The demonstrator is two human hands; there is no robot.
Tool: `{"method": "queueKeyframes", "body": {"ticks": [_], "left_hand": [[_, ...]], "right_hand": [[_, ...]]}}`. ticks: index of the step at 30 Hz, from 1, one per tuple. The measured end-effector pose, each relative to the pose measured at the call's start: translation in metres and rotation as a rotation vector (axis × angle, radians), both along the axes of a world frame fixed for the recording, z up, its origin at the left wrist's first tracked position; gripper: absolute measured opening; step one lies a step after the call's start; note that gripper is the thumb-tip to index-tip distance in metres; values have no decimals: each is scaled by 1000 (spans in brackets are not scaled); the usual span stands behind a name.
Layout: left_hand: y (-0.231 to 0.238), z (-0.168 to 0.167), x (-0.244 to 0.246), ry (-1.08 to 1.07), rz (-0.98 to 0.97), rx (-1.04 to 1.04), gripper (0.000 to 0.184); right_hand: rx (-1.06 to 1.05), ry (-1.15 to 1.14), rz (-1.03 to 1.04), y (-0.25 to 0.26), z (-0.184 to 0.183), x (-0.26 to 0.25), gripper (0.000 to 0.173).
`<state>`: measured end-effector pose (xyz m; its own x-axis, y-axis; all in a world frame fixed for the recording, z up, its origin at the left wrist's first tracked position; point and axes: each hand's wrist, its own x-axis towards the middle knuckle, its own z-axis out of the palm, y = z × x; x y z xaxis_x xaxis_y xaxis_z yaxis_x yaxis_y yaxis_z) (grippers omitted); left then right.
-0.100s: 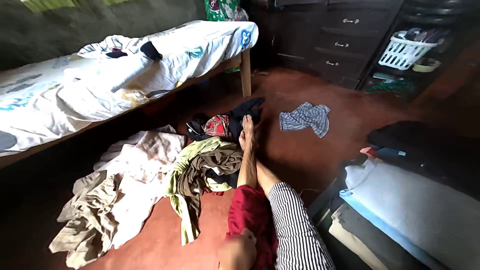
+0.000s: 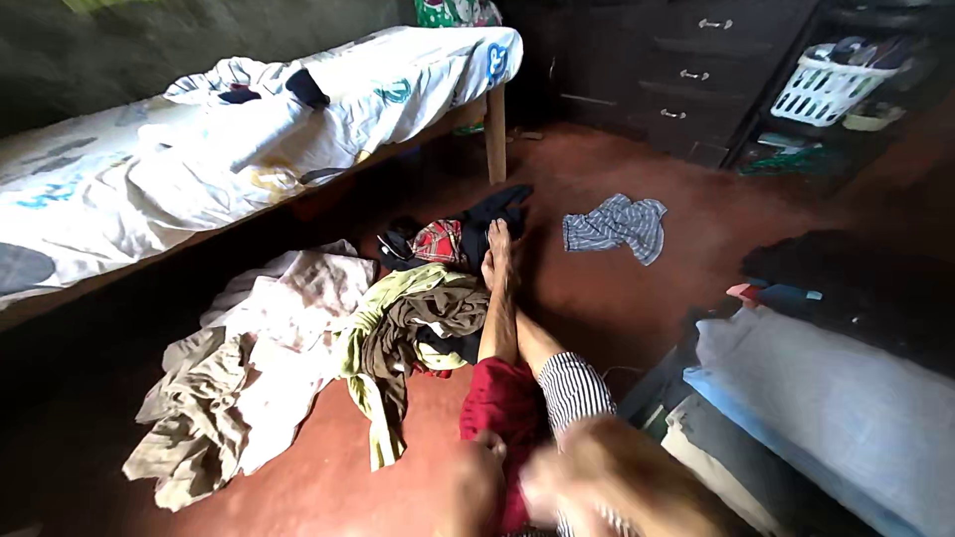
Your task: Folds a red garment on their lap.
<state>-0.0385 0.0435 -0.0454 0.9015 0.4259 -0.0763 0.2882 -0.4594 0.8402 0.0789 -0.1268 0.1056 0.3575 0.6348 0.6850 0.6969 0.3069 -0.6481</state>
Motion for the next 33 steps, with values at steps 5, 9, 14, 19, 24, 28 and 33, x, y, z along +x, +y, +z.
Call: {"method": "queueKeyframes", "body": {"ticks": [5, 9, 14, 19, 24, 28, 33], "left_hand": [[20, 65, 14, -467, -6, -175, 22], [41, 121, 10, -619, -58, -99, 19], [77, 114, -8, -294, -60, 342, 36], [73, 91, -17, 36, -129, 634, 21], [159, 83, -26, -31, -3, 501, 22], [204, 140, -47, -151, 214, 705, 30], [201, 195, -88, -493, 286, 699, 35]], "right_hand": [[-821, 79, 87, 41, -107, 32, 50], [-969, 163, 54, 43, -111, 56, 35], [-666, 80, -35, 15, -62, 104, 28], [-485, 25, -111, -3, -15, 122, 23], [-448, -338, -205, 13, 22, 165, 24], [-393, -490, -383, 22, 95, 203, 27], [-212, -546, -448, -3, 171, 203, 27]]}}
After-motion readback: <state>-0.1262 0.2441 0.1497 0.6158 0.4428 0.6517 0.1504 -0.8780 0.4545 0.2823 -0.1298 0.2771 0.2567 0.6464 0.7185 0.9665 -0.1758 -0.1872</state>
